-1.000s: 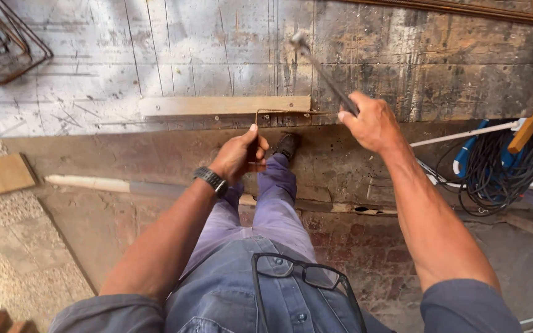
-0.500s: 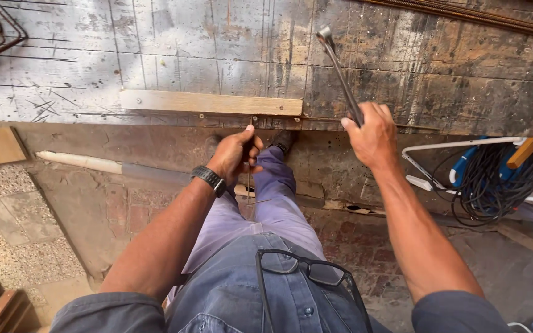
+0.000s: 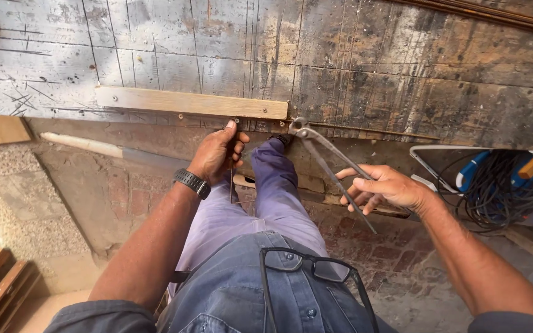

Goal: The person uses a metal bending tool to shape thin metal rods into rectangular frames. They repeatedly pick up a rod, position it against a wooden jig, and use the tool to bend the metal at specific points before placing the finished frame aside.

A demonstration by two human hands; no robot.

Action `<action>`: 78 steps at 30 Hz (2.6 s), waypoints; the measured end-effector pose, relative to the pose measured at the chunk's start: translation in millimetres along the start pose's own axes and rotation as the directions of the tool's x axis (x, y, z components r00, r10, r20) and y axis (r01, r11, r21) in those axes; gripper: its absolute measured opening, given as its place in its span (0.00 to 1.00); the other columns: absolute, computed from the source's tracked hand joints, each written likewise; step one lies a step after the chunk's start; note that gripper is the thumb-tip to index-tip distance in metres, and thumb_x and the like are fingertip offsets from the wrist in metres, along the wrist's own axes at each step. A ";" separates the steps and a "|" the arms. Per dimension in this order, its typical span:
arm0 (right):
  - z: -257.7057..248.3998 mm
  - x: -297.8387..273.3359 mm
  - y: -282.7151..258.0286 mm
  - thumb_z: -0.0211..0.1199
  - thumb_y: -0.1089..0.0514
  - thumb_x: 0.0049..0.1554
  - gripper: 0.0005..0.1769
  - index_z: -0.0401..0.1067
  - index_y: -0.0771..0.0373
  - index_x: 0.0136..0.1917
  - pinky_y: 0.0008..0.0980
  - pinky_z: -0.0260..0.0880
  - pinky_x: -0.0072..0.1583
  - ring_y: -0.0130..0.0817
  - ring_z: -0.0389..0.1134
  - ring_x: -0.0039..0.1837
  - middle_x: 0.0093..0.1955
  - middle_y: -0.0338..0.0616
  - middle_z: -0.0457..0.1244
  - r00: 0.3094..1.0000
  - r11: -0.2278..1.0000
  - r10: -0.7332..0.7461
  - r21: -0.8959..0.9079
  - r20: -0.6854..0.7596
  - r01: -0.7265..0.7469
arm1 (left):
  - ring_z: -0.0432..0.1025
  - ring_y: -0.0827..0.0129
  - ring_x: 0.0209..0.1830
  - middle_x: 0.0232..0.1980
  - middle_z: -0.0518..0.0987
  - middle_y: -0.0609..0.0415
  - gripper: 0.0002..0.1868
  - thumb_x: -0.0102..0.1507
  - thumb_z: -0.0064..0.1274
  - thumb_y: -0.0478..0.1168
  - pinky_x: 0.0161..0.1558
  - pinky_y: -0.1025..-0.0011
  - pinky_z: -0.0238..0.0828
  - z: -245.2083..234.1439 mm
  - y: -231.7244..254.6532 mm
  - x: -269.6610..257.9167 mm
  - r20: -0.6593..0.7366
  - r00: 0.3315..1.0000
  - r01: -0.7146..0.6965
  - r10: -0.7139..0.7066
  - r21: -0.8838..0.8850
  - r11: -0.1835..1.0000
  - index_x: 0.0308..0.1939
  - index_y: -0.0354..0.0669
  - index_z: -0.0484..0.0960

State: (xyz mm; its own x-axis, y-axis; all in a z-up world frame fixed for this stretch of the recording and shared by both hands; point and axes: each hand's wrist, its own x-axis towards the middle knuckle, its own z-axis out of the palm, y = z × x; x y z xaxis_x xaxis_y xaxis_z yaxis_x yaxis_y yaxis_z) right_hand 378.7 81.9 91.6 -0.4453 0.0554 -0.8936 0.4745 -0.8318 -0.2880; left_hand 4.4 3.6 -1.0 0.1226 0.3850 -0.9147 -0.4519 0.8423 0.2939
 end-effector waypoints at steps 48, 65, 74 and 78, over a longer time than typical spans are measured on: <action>34.7 -35.1 32.3 0.54 0.48 0.60 0.32 0.64 0.57 0.75 0.35 0.80 0.47 0.48 0.74 0.54 0.56 0.67 0.71 0.983 0.981 0.103 -0.146 -0.155 -0.126 | 0.52 0.77 0.11 0.17 0.58 0.59 0.27 0.69 0.47 0.55 0.14 0.79 0.54 25.3 -13.4 -10.4 -0.302 0.924 -0.253 0.235 -0.020 0.967 0.29 0.35 0.81; -73.0 21.7 -5.6 0.53 0.46 0.58 0.35 0.67 0.74 0.69 0.49 0.78 0.49 0.61 0.76 0.49 0.50 0.78 0.71 0.947 0.956 0.285 -0.118 0.147 -0.270 | 0.48 0.82 0.13 0.19 0.53 0.63 0.26 0.69 0.45 0.56 0.16 0.83 0.47 42.5 -4.0 -21.2 -0.303 0.934 -0.222 0.189 -0.076 0.972 0.32 0.36 0.82; -59.1 28.5 13.9 0.65 0.47 0.53 0.25 0.75 0.76 0.45 0.51 0.80 0.43 0.56 0.76 0.38 0.35 0.68 0.69 0.929 0.942 0.334 -0.092 0.158 -0.323 | 0.49 0.81 0.14 0.20 0.54 0.63 0.26 0.69 0.44 0.57 0.16 0.83 0.48 41.0 2.1 -24.4 -0.270 0.951 -0.172 0.148 -0.067 0.983 0.34 0.38 0.81; -45.6 30.3 30.6 0.70 0.54 0.50 0.18 0.75 0.74 0.43 0.48 0.80 0.42 0.52 0.75 0.37 0.33 0.62 0.68 0.944 0.955 0.293 -0.087 0.150 -0.282 | 0.50 0.81 0.14 0.19 0.55 0.63 0.26 0.69 0.45 0.58 0.16 0.82 0.49 36.3 2.0 -24.0 -0.246 0.956 -0.175 0.159 -0.045 0.983 0.36 0.38 0.82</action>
State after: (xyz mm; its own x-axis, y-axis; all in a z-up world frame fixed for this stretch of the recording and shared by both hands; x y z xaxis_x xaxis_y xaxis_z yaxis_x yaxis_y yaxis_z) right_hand 414.4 83.4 39.9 -0.3954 -0.2740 -0.8767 0.6454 -0.7620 -0.0529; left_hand 32.7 9.7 31.7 -0.1723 0.4091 -0.8961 -0.5058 0.7439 0.4369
